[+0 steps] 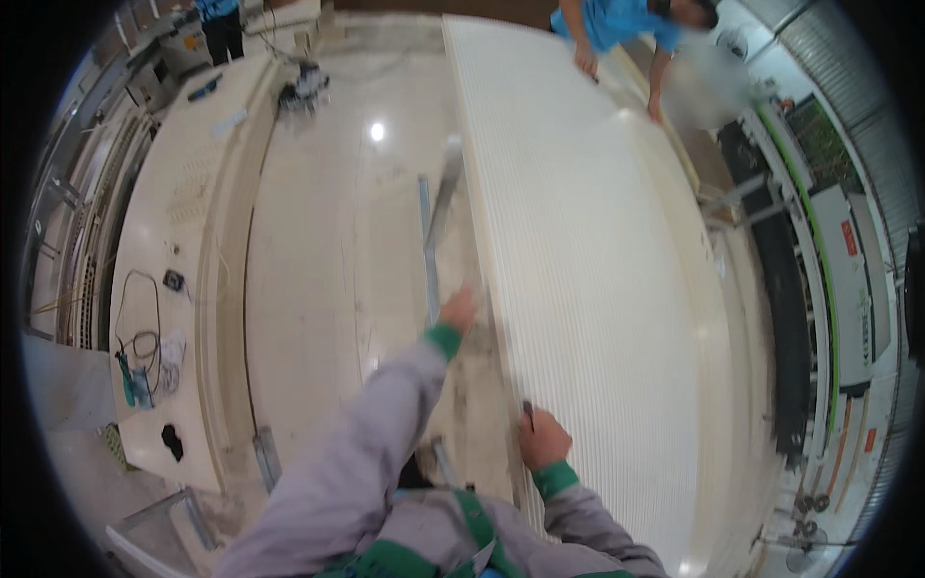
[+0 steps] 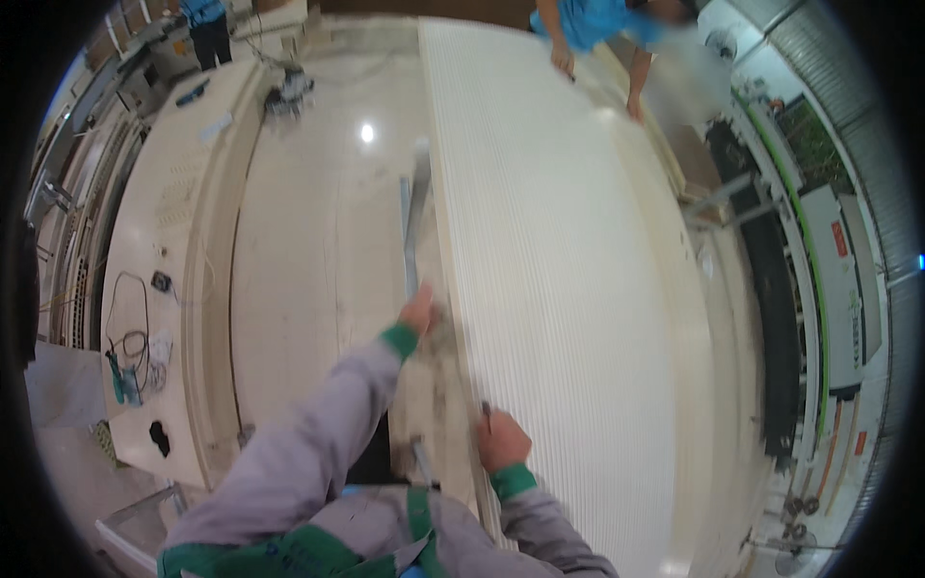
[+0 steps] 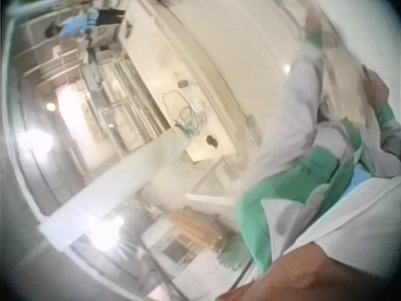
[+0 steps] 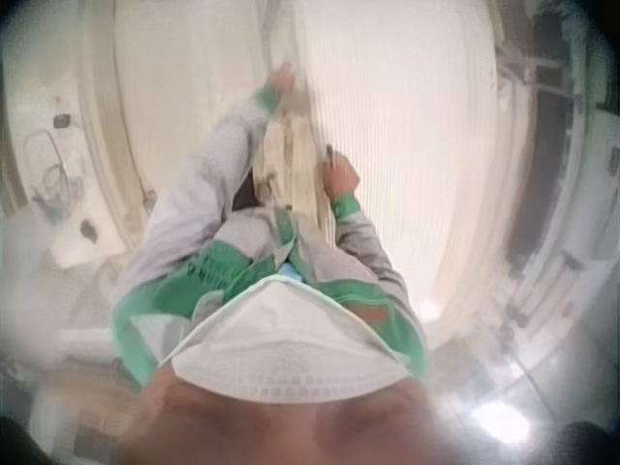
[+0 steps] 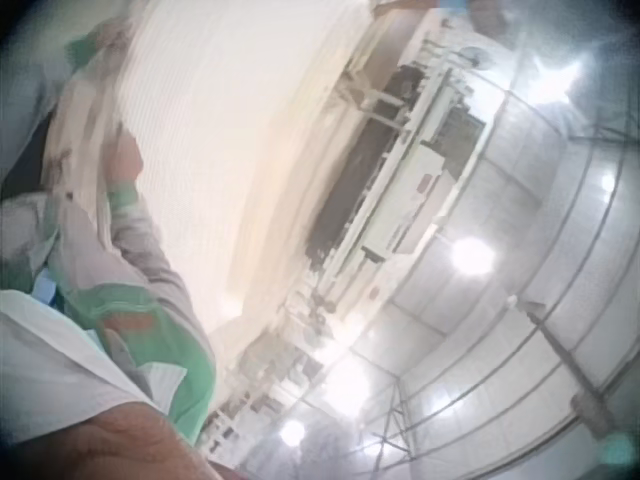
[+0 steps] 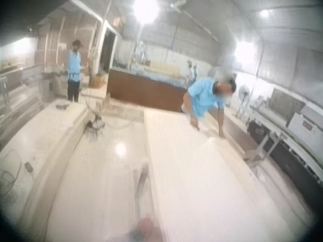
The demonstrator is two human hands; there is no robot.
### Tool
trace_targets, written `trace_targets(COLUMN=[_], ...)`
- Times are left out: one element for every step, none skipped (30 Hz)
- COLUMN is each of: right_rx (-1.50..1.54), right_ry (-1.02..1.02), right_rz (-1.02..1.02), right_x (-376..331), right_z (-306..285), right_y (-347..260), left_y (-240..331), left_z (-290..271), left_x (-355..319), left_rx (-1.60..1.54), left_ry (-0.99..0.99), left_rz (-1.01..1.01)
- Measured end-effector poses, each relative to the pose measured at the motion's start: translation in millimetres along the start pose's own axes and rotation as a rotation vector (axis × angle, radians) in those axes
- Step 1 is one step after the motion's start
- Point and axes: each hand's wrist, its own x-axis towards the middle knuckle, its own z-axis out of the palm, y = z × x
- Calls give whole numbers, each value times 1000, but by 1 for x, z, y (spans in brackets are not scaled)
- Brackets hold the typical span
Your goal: The person uses a small handheld scraper to remove material from a large white ribbed panel. They work methodically across the surface, moving from one section to another while another person works nearby.
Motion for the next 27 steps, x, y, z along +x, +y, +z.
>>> trace_targets(right_rx=[-18, -59, -34, -32, -36, -36, -21, -42, -59, -109, -9, 19, 27, 84, 132, 159, 174, 196, 212, 225, 182, 139, 91, 89, 82, 55, 29], right_ry=[27, 70, 59, 39, -1, -32, -42, -125, -172, -227, 28, 58, 78, 158, 247, 246, 256, 235, 222, 239, 178, 146, 144, 84, 43, 32, 8], right_rz=[-2, -31, 14, 65, 107, 142, 183, 212, 235, 270, 116, 76, 40, 6, -51, -62, -91, -74, -67, -84, -42, -19, -23, 36, 78, 80, 89], right_x=[-65, -128, -187, -233, -265, -286, -298, -296, -280, -254, -221, -180, -136, -86, -41, 3, 36, 59, 72, 78, 70, 51, 33, 5, -30, -69, -108], right_z=[6, 9, 10, 11, 10, 10, 12, 14, 15, 15, 15, 15, 14, 13, 9, 4, -1, -7, -9, -11, -11, -11, -9, -5, -2, -1, 1], right_y=[24, 43, 59, 72, 84, 93, 97, 96, 93, 88, 76, 61, 45, 27, 8, -8, -21, -31, -38, -40, -38, -32, -24, -13, 0, 15, 27], left_y=[21, 39, 52, 59, 64, 67, 69, 71, 73, 72, 74, 75, 76, 79, 80, 84, 88, 92, 94, 98, 100, 100, 100, 95, 90, 83, 75], left_z=[20, 36, 46, 52, 57, 58, 57, 54, 53, 52, 52, 51, 51, 50, 49, 49, 47, 45, 42, 40, 37, 36, 36, 37, 38, 42, 46], left_x=[6, 11, 14, 11, 7, 3, -1, -1, -2, -4, -3, -3, -3, -2, -3, -3, -4, -6, -10, -11, -14, -17, -16, -16, -14, -10, -6], left_rx=[-106, -66, -14, -1, 28, 24, 29, 21, 70, 104, 102, 116, 119, 154, 130, 154, 135, 143, 165, 139, 131, 140, 110, 104, 108, 124, 193], left_ry=[16, 105, 100, 153, 241, 228, 227, 249, 230, 236, 252, 240, 256, 250, 245, 247, 243, 238, 224, 222, 207, 172, 176, 161, 156, 173, 219], left_rz=[-74, -51, -192, -243, -239, -252, -251, -243, -226, -167, -170, -151, -166, -214, -204, -233, -231, -241, -267, -257, -255, -268, -239, -232, -229, -204, -190])
